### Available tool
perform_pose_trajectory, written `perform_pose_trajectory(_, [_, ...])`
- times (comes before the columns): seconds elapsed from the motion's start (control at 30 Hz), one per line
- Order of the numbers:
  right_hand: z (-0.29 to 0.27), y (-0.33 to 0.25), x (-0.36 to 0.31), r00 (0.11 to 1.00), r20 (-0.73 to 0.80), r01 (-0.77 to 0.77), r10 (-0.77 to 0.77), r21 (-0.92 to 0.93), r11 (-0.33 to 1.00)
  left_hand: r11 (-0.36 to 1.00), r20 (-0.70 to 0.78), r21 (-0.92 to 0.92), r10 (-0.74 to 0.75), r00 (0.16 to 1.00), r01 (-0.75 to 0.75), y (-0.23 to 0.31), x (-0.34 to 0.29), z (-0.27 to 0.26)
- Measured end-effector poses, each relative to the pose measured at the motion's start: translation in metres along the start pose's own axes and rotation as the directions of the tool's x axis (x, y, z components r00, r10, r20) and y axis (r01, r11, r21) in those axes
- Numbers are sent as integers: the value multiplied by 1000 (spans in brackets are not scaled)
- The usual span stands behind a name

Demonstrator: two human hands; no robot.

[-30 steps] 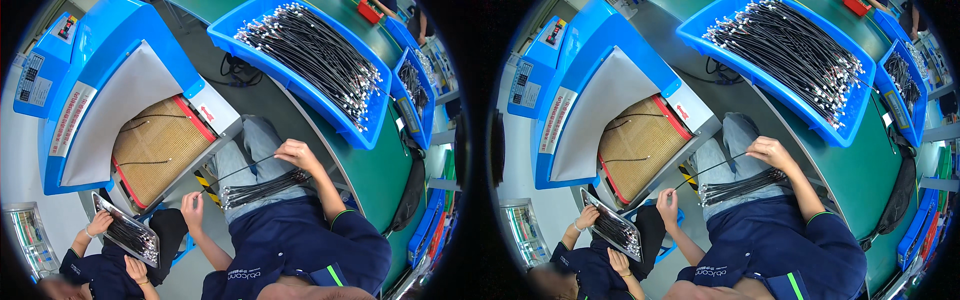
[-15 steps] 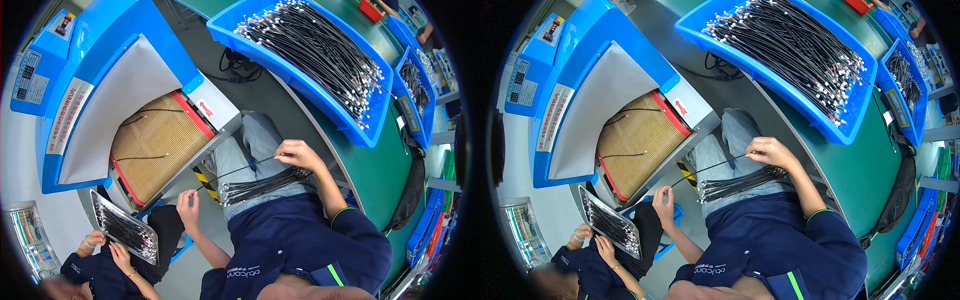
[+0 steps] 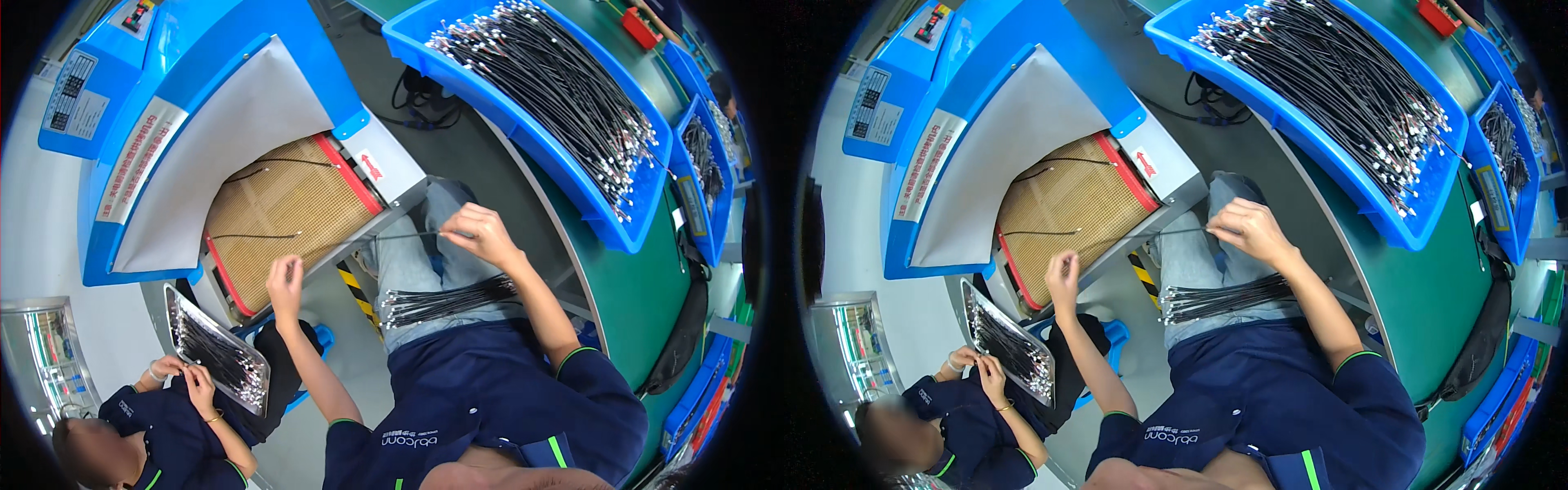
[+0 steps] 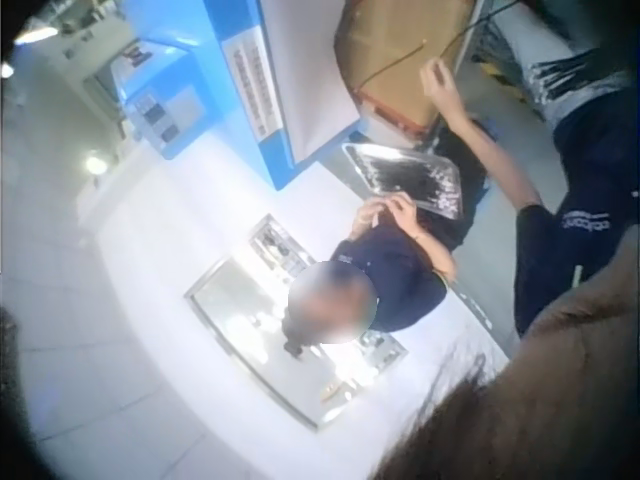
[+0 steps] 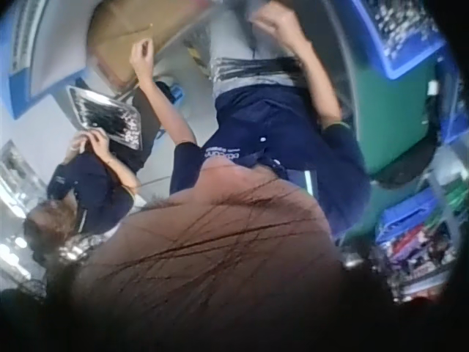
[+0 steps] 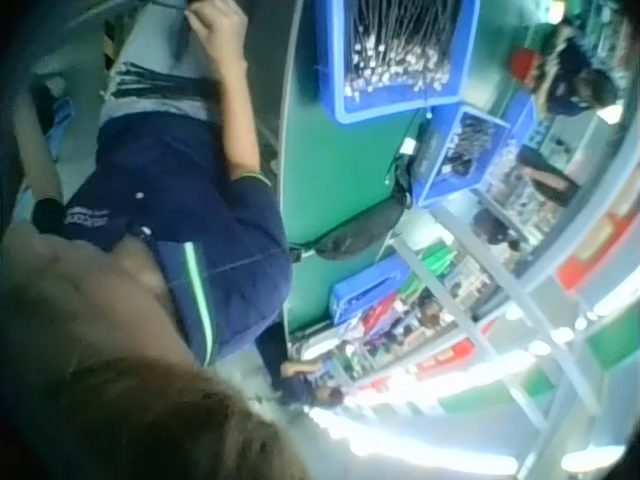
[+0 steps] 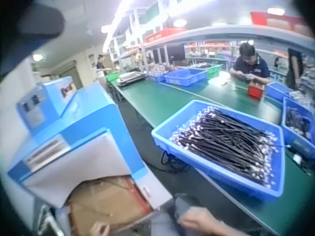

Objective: The person sits at a workstation and repeatedly picks up black cables from a blue bin. They insert the ends of the cables into a machine with a mesh surface, then remove them and place them into a silver tray. The process is repetitive and involves handling multiple cables one by one.

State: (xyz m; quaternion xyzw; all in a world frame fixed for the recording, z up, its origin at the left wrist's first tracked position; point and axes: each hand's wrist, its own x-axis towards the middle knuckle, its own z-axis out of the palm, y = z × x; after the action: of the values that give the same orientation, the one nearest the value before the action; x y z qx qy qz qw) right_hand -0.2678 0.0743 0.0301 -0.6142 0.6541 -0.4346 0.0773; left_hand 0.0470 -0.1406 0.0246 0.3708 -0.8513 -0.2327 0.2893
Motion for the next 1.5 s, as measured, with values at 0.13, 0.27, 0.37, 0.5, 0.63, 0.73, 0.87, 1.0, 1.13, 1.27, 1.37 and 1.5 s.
perform_pose_trajectory(0.13, [43,-1,34,997,-77,-13,17,52,999,999,-5,42,-1,1000,1,-39,50,-13])
perform_pose_trajectory(0.27, [82,-3,62,989,-139,-34,44,79,996,997,39,40,-62,997,61,-79,84,-20])
perform_pose_trajectory(0.37, [107,9,72,987,-151,-51,57,41,998,996,63,57,-69,996,66,-98,100,-17])
perform_pose_trajectory(0.5, [124,14,76,987,-127,-108,101,-45,993,992,68,119,26,997,-34,-122,107,-11])
perform_pose_trajectory(0.63, [128,15,77,990,-110,-96,84,-109,989,987,86,162,-11,996,-3,-132,108,-8])
perform_pose_trajectory(0.73, [127,13,77,989,-119,-98,83,-126,987,989,84,150,-18,996,5,-130,109,-7])
perform_pose_trajectory(0.87, [124,12,78,991,-129,-59,44,-117,991,991,90,133,-30,995,18,-132,112,-8])
perform_pose_trajectory(1.0, [109,9,72,987,-160,-36,32,-19,999,986,34,167,-28,999,22,-126,114,-15])
perform_pose_trajectory(1.13, [73,6,33,982,66,-183,177,111,977,989,-83,144,27,996,-15,-68,95,-24])
perform_pose_trajectory(1.27, [44,18,-27,864,438,-271,246,-6,963,997,-143,-55,-55,988,47,-13,37,-4])
perform_pose_trajectory(1.37, [38,26,-66,765,600,-259,235,-47,965,977,-20,-183,-117,993,111,24,-14,31])
perform_pose_trajectory(1.5, [41,24,-86,675,688,-340,266,-30,940,910,232,-307,-212,949,278,52,-64,75])
